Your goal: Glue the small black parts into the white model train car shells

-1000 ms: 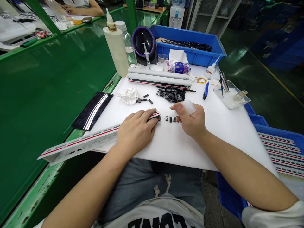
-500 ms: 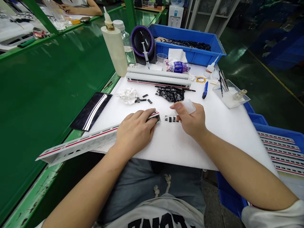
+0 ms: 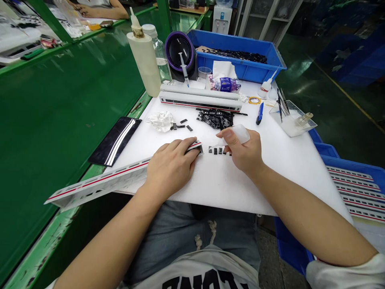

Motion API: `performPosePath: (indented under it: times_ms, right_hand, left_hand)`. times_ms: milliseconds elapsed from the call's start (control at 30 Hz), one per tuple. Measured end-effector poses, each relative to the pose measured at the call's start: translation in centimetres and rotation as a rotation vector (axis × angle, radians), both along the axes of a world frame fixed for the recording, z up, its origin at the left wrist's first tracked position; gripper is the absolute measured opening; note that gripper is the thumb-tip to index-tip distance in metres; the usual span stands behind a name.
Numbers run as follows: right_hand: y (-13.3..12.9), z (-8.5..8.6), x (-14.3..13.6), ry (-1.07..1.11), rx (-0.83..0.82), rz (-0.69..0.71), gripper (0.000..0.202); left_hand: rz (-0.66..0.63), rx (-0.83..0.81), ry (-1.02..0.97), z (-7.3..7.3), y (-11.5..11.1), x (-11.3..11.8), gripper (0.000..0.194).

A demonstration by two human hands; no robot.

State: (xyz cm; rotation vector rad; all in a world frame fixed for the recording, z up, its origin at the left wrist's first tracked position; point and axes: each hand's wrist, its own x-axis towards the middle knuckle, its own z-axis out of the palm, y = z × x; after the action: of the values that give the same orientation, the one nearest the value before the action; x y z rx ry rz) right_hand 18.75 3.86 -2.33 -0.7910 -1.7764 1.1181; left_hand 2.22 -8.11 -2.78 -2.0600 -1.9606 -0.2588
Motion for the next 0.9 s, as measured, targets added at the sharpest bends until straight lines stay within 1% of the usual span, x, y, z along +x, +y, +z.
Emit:
performPosePath:
  times_ms: [100, 233, 300, 400, 567, 667, 733, 833, 900]
  right_hand:
    - [0.6, 0.8, 0.6, 0.137, -0.077, 0.026, 0.043]
    - [3.0, 2.3, 2.3, 0.351, -0.231, 0.124, 0.038]
    - [4.5, 3.0, 3.4, 0.411, -0.324, 0.168, 0.031]
    - [6.3, 3.4, 4.6, 0.438, -0.395, 0.16, 0.024]
    - [7.6, 2.9, 4.8, 0.461, -0.361, 0.178, 0.026]
    - [8.2, 2.1, 4.3, 0.382, -0.342, 0.117, 0.03]
    - [8.6, 1.2, 3.9, 0.255, -0.251, 0.05, 0.032]
    - [9.1, 0.0, 3.4, 0.021, -0.021, -0.096, 0.032]
    - [9.1, -0.6, 3.2, -0.153, 0.104, -0.2, 0.028]
  left_hand:
    - [0.004, -0.007, 0.003, 0.0, 0.0, 0.0, 0.028]
    - [-0.001, -0.029, 0.012, 0.2, 0.0, -0.1, 0.028]
    - [-0.004, -0.033, 0.015, 0.2, 0.0, -0.2, 0.028]
    - [0.001, -0.03, 0.018, 0.2, 0.1, -0.2, 0.027]
    - [-0.001, -0.035, 0.022, 0.1, 0.1, -0.2, 0.028]
    - [-0.006, -0.045, 0.025, 0.1, 0.1, -0.2, 0.027]
    - [-0.009, -0.049, 0.025, 0.2, 0.1, -0.3, 0.027]
    - [-0.009, -0.049, 0.024, 0.2, 0.0, -0.3, 0.026]
    - [-0.011, -0.043, 0.027, 0.1, 0.0, -0.2, 0.026]
